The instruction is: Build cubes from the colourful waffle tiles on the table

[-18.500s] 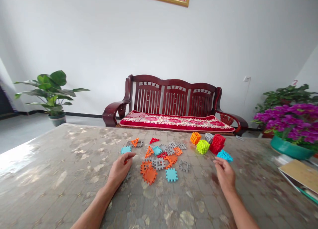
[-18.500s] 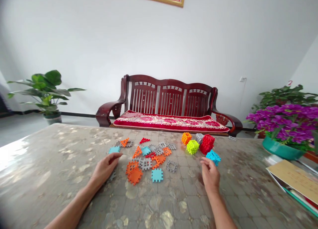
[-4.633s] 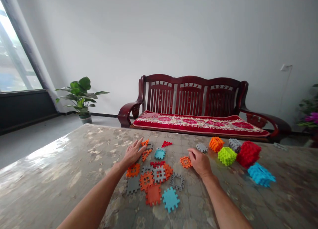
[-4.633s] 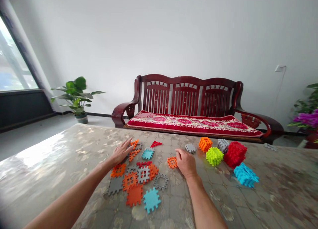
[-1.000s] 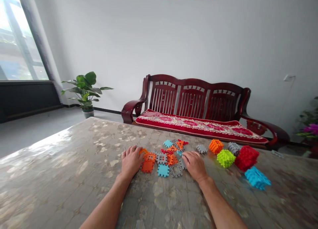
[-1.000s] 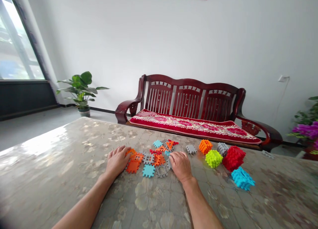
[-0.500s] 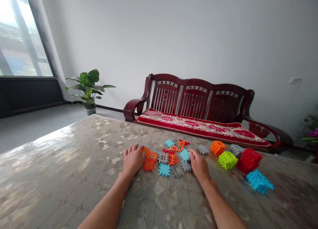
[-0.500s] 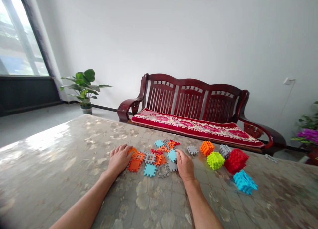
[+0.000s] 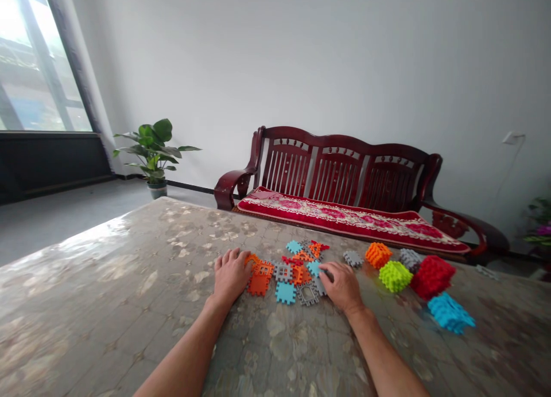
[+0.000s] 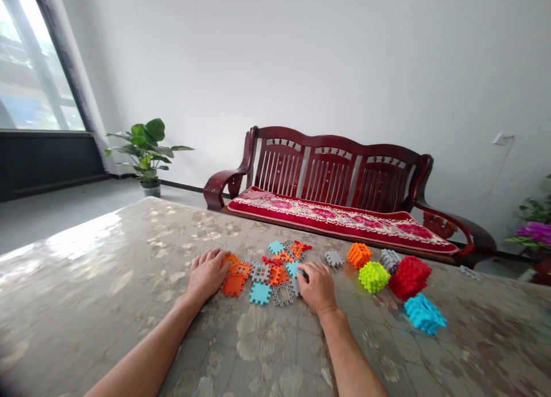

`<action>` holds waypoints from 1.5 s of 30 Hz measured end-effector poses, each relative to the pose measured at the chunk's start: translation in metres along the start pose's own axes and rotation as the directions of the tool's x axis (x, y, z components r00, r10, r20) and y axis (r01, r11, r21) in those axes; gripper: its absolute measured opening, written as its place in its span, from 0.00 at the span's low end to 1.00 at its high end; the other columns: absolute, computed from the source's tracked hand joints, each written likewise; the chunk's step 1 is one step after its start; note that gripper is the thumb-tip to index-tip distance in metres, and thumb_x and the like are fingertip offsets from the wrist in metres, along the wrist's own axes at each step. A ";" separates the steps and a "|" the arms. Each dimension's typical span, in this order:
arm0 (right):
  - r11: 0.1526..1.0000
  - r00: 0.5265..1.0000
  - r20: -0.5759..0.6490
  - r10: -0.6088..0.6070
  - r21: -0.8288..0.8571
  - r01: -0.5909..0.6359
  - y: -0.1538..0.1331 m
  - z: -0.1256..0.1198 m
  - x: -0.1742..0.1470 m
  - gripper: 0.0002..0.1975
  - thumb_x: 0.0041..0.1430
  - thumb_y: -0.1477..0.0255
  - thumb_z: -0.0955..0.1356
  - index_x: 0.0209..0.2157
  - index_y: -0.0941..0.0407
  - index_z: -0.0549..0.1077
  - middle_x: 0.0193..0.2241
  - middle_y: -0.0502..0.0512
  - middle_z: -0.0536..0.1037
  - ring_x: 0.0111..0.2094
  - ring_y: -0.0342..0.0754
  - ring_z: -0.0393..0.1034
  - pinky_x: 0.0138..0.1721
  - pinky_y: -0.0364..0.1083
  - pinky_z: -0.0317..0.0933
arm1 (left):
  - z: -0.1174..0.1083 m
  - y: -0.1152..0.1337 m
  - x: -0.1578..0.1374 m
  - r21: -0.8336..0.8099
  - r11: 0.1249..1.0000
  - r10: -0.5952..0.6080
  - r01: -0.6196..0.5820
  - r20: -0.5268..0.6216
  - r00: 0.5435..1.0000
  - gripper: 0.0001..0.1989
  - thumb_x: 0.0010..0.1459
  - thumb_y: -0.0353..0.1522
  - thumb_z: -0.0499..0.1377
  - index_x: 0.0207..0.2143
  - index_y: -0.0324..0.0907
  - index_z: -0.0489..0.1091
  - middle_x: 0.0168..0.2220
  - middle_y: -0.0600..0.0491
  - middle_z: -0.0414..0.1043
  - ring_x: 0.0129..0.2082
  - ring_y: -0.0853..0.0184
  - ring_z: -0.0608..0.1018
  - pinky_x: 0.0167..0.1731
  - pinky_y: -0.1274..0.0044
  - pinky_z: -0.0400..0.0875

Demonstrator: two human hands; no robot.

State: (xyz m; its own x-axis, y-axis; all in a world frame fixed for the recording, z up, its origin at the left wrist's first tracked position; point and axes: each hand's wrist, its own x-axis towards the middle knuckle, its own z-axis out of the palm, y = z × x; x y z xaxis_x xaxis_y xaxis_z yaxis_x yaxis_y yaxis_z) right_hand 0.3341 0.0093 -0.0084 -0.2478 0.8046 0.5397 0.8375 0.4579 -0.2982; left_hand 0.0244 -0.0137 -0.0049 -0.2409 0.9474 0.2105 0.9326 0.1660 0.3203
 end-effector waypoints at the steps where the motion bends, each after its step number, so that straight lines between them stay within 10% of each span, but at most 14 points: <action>1: 1.000 1.000 0.027 -0.015 0.004 0.015 -0.001 -0.002 0.000 0.09 0.57 0.72 0.65 0.34 0.51 0.78 0.36 0.52 0.81 0.41 0.49 0.73 0.47 0.47 0.59 | 0.000 0.000 0.000 0.001 1.000 0.000 0.000 0.001 1.000 0.21 0.62 0.37 0.49 0.55 0.50 0.70 0.62 0.48 0.65 0.63 0.56 0.62 0.61 0.62 0.49; 16: 0.972 0.934 0.358 -0.014 0.224 -0.072 0.024 -0.026 -0.005 0.32 0.43 0.70 0.73 0.54 0.50 0.72 0.54 0.56 0.74 0.54 0.56 0.66 0.57 0.54 0.58 | -0.001 0.001 -0.001 0.001 1.000 0.008 -0.008 -0.002 1.000 0.21 0.63 0.38 0.49 0.55 0.49 0.71 0.62 0.46 0.65 0.63 0.55 0.62 0.61 0.61 0.50; 31: 0.894 0.952 0.301 0.051 0.411 -0.178 0.019 -0.010 -0.004 0.27 0.42 0.77 0.70 0.49 0.53 0.74 0.43 0.55 0.79 0.43 0.50 0.72 0.48 0.50 0.66 | 0.000 -0.001 0.002 0.032 0.999 0.004 -0.005 0.028 1.000 0.23 0.64 0.39 0.46 0.57 0.49 0.69 0.62 0.46 0.64 0.64 0.55 0.62 0.62 0.60 0.50; 38: 0.712 0.903 0.412 0.120 0.599 -0.367 0.036 -0.018 0.000 0.30 0.40 0.75 0.71 0.50 0.55 0.73 0.43 0.56 0.79 0.39 0.48 0.72 0.45 0.50 0.66 | 0.003 -0.003 0.003 0.039 0.999 0.010 -0.010 0.008 1.000 0.21 0.64 0.40 0.48 0.56 0.51 0.70 0.62 0.48 0.65 0.63 0.56 0.63 0.61 0.61 0.51; 45: 0.768 0.941 0.191 0.279 0.544 -0.338 0.049 -0.023 0.001 0.28 0.39 0.72 0.71 0.48 0.54 0.74 0.42 0.55 0.77 0.31 0.44 0.68 0.40 0.49 0.67 | 0.002 -0.002 0.003 0.051 0.999 0.007 -0.007 0.012 1.000 0.21 0.64 0.39 0.47 0.56 0.51 0.70 0.62 0.48 0.65 0.63 0.56 0.63 0.60 0.62 0.52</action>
State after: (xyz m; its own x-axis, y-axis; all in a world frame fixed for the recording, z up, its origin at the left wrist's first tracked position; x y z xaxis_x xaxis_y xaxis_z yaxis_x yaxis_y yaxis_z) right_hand 0.3859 0.0237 -0.0048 -0.0924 0.9572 0.2744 0.4624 0.2853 -0.8395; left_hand 0.0220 -0.0105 -0.0072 -0.2313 0.9518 0.2013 0.9469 0.1727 0.2711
